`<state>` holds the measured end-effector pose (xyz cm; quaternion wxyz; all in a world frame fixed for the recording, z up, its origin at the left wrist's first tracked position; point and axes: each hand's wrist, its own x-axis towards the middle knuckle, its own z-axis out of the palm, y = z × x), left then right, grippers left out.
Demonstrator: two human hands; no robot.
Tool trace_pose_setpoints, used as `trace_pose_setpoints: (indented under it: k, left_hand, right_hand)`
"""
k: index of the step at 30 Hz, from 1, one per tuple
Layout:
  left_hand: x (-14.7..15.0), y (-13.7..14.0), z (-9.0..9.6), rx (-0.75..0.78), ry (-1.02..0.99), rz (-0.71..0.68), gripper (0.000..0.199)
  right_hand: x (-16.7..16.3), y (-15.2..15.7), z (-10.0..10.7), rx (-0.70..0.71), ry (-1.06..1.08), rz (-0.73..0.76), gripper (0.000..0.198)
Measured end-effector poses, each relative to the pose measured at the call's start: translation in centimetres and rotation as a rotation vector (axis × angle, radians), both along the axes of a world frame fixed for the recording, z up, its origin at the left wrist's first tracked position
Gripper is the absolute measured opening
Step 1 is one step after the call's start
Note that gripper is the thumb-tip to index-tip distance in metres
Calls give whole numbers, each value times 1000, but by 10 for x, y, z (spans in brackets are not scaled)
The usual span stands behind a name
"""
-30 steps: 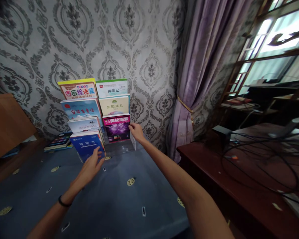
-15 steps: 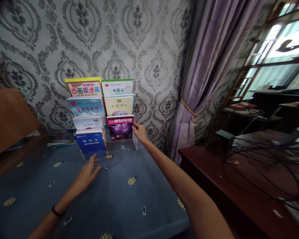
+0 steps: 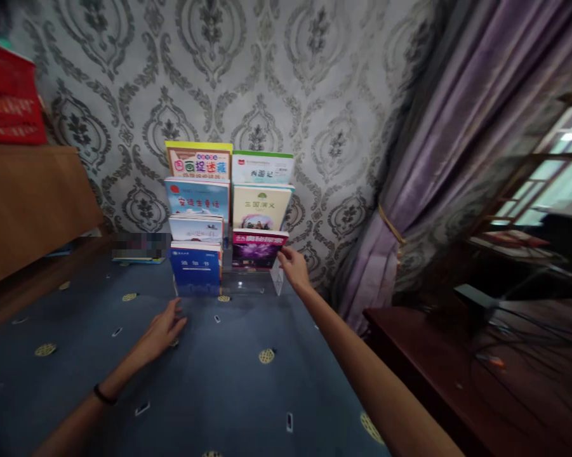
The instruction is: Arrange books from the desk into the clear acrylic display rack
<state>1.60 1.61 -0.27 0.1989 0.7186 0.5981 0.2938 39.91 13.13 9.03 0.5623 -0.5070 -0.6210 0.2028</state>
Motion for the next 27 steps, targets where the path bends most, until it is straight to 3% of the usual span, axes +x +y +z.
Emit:
trace_pose_setpoints:
  k: [5,8,14,17,21,27]
  left_hand:
    - [-37,27,17,88,218,79,44]
    - [-71,61,34,64,456,246,41]
    - [-128,135,53,64,495,421,50]
    - [-137,164,52,84,537,427,52]
    - [-136,197,45,78,628,437,57]
    - [-135,223,44,72,655,435,51]
  right_hand:
    - [-15,-29,-31,-27,137,-101,46]
    - [-44,-61,-57,-95,81,-11,40]
    - [-127,-113,-94,-249,-49,200,40]
    - [-148,-122,-101,-249,-123,240,39]
    - [-150,-124,-100,-281,-130,241,46]
    - [-145,-123,-101,-265,-150,236,45]
